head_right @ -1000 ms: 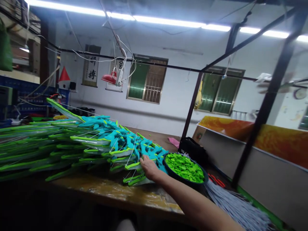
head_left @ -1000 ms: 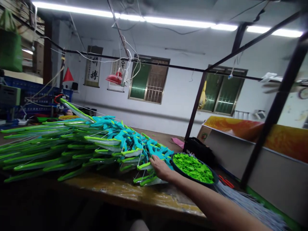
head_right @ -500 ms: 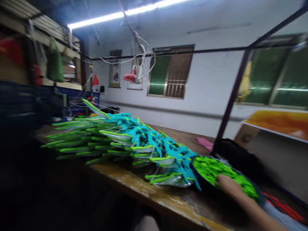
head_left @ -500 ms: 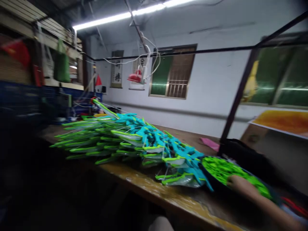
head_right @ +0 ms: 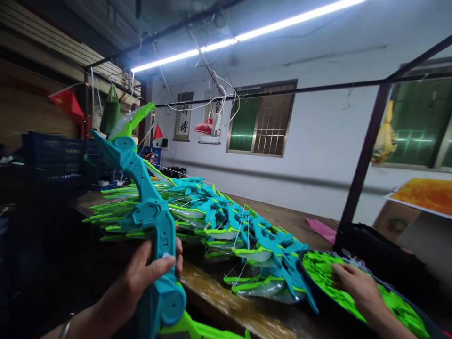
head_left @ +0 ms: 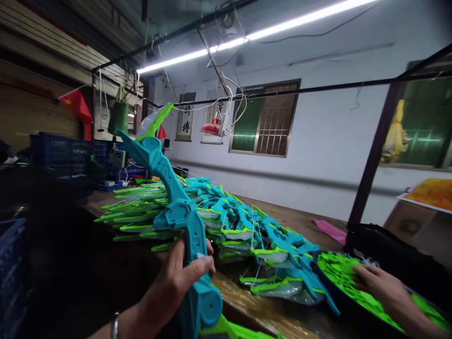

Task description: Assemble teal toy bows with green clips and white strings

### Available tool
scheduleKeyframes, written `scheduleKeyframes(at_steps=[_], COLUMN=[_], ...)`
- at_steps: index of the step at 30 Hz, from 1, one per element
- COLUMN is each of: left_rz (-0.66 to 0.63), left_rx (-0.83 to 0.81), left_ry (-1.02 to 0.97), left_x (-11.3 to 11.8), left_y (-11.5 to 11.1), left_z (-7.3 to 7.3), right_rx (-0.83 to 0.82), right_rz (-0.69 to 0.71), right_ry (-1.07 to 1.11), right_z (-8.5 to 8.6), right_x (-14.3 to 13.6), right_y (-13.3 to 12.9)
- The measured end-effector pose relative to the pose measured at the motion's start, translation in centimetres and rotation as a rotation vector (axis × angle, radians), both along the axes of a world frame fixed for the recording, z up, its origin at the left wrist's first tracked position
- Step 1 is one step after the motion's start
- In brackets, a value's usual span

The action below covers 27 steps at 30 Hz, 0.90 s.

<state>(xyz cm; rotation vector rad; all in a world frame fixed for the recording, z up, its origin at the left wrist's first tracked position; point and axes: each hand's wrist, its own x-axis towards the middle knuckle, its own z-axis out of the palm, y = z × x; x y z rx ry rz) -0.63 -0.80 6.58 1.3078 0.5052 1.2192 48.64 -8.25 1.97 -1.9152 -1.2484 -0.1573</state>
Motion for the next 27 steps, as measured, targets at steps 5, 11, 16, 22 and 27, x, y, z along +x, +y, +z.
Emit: scheduleKeyframes(at_steps=[5, 11, 16, 22, 27], left_rz=[-0.031, 0.054, 0.181, 0.388, 0.427], left_rx=[-0.192, -0.36, -0.495, -0.383, -0.229], left_ry=[-0.179, -0.148, -0.014, 0.167, 0.282], left_x=[2.9, 2.5, 1.0, -0.2, -0.9], left_y=[-0.9, -3.7, -5.5, -5.7, -5.9], left_z=[-3.3, -7.9, -11.6, -13.1, -12.2], right_rx=[0.042, -0.045, -0.05, -0.066, -0.11], right_rz=[0.214, 0.708, 0.89, 0.907, 0.934], right_ry=[0.418, 1.054, 1.277, 1.326, 1.271], right_z=[0.8, 0.8, -1.0, -2.4, -1.1], right_x=[-10.1, -25.7, -33.0, -35.2, -35.3], right_y=[1.3, -1.2, -0.5, -0.2, -0.5])
